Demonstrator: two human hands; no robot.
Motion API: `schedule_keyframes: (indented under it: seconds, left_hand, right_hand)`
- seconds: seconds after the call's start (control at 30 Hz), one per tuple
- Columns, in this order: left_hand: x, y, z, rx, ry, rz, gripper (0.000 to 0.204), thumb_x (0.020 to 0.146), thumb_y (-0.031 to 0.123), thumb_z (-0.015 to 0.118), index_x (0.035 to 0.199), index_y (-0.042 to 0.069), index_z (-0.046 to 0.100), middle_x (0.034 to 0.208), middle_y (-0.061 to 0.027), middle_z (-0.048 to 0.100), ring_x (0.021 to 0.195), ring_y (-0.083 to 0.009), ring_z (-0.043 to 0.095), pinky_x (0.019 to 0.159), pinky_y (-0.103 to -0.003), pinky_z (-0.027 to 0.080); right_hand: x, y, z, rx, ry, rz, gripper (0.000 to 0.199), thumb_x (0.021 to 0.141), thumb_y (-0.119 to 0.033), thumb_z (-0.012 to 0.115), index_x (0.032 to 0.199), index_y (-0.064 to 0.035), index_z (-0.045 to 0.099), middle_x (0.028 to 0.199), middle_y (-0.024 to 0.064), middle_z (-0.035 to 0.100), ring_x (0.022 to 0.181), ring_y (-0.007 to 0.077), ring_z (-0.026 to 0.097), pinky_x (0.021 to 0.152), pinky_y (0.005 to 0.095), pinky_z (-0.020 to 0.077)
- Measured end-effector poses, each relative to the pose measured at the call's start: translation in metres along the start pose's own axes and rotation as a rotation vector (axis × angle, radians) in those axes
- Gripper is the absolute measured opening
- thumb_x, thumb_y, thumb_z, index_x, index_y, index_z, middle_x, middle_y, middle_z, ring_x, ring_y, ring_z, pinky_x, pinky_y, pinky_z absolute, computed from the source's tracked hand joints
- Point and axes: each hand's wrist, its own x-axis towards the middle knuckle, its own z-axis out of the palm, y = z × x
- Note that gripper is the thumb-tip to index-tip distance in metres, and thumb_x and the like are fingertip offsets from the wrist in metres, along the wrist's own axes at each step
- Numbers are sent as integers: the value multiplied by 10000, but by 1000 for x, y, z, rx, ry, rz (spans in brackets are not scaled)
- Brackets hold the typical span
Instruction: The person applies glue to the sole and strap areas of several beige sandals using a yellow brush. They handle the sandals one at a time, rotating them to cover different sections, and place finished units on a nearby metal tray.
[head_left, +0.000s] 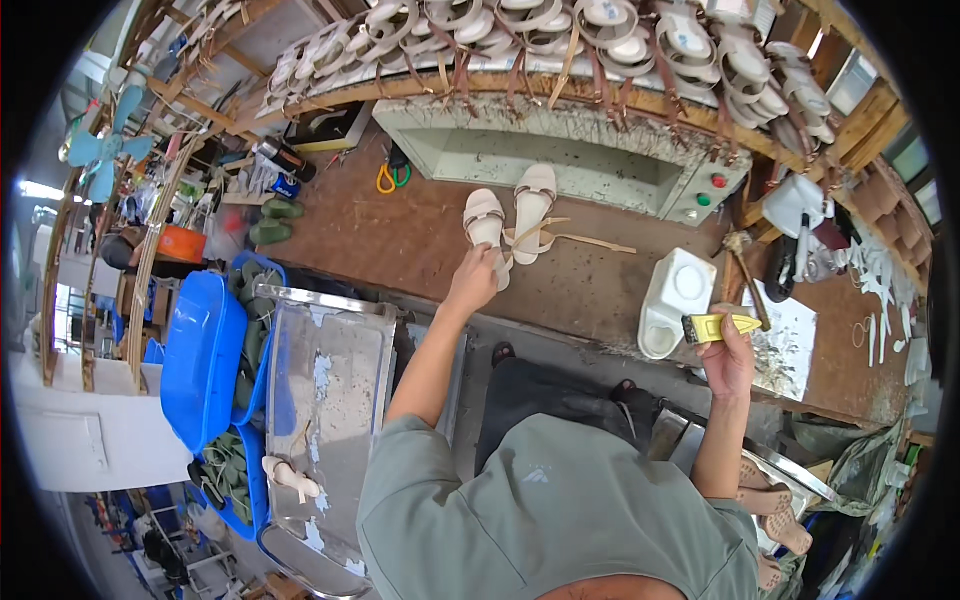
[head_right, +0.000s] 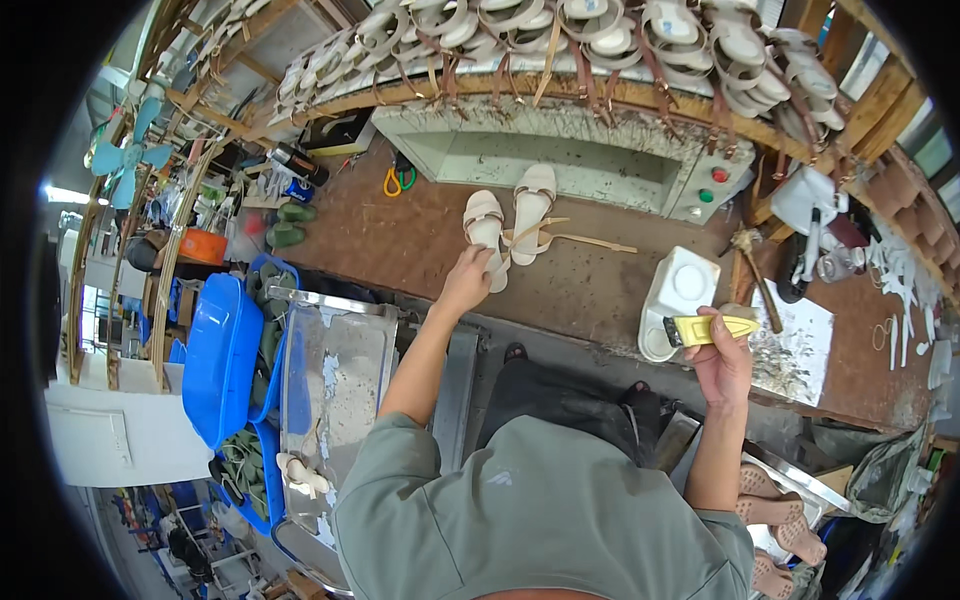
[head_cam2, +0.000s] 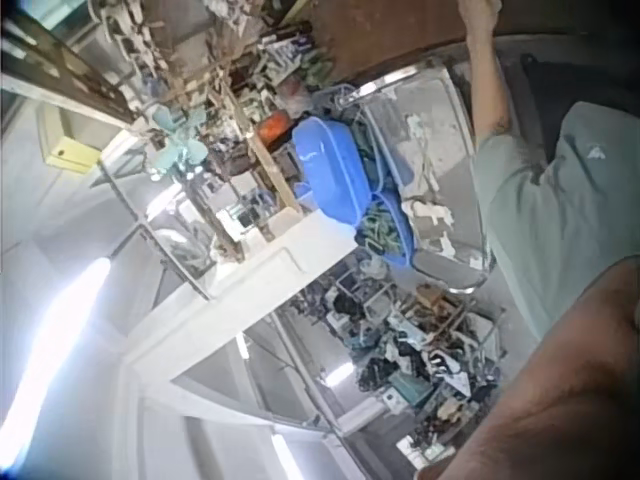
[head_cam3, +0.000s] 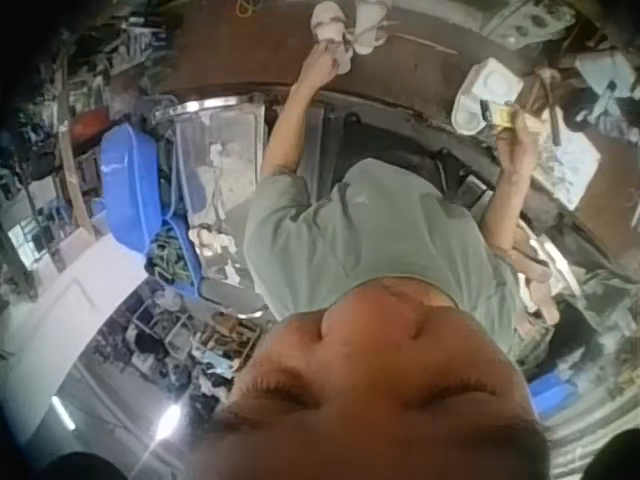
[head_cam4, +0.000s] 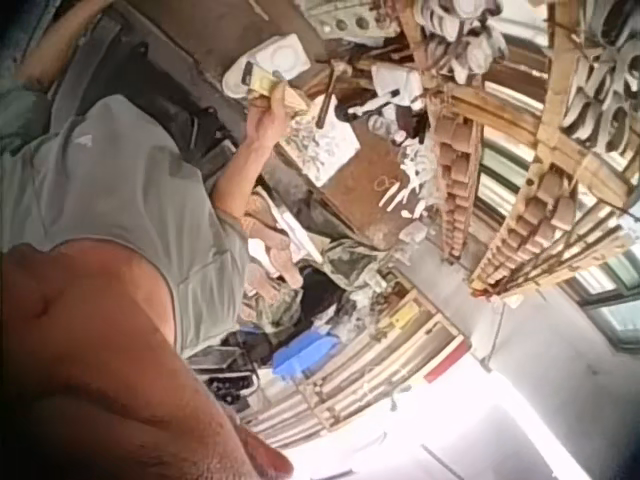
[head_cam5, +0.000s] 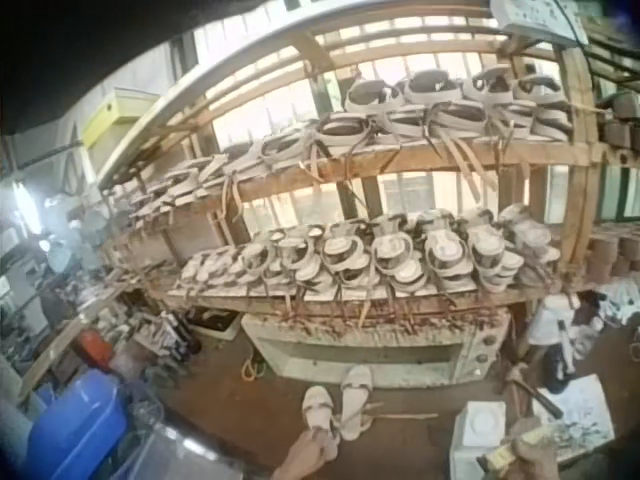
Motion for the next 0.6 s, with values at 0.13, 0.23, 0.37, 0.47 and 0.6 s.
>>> schedule_keyframes:
  seconds: [0.13,0.23,0.37,0.47,0.6]
  left_hand:
    - [7,-27,7,399,-183,203,428,680,65,601,1105,38,565,1198,-181,492,1132,-344,461,943,-431,392]
    - [-13,-46,6,392,-157,309,257,734,67,583,989,33,597,1145,-172,528,1117,-307,479,949,-453,380]
    - [-28,-46,9,98,109,285,135,821,135,564,900,31,599,947,-135,614,960,-323,566,821,-423,444]
    - [-65,9,-26,-415,349,180,185,908,196,529,846,24,559,712,-48,610,639,-194,576,599,-286,444]
    - [-121,82,-49,-942,330,119,195,932,224,520,874,39,545,682,25,548,618,-29,483,558,-201,397]
  right_hand:
    - [-5,50,-9,-22,11,-22,307,891,-186,565,1116,23,556,788,127,632,646,186,608,568,304,498]
    - [-21,81,-32,-42,-101,-123,322,914,-225,530,1110,29,556,754,117,616,614,170,583,549,292,469]
    - [-37,128,-51,-63,-140,-231,373,927,-290,509,1133,18,546,651,61,538,521,133,487,505,275,414]
    - [-66,154,-50,-83,-142,-334,398,922,-297,515,1179,7,529,656,55,537,522,130,485,500,265,417]
    - [-102,154,-17,-331,-181,-591,357,935,-191,501,1220,24,505,796,108,614,611,146,564,576,257,469]
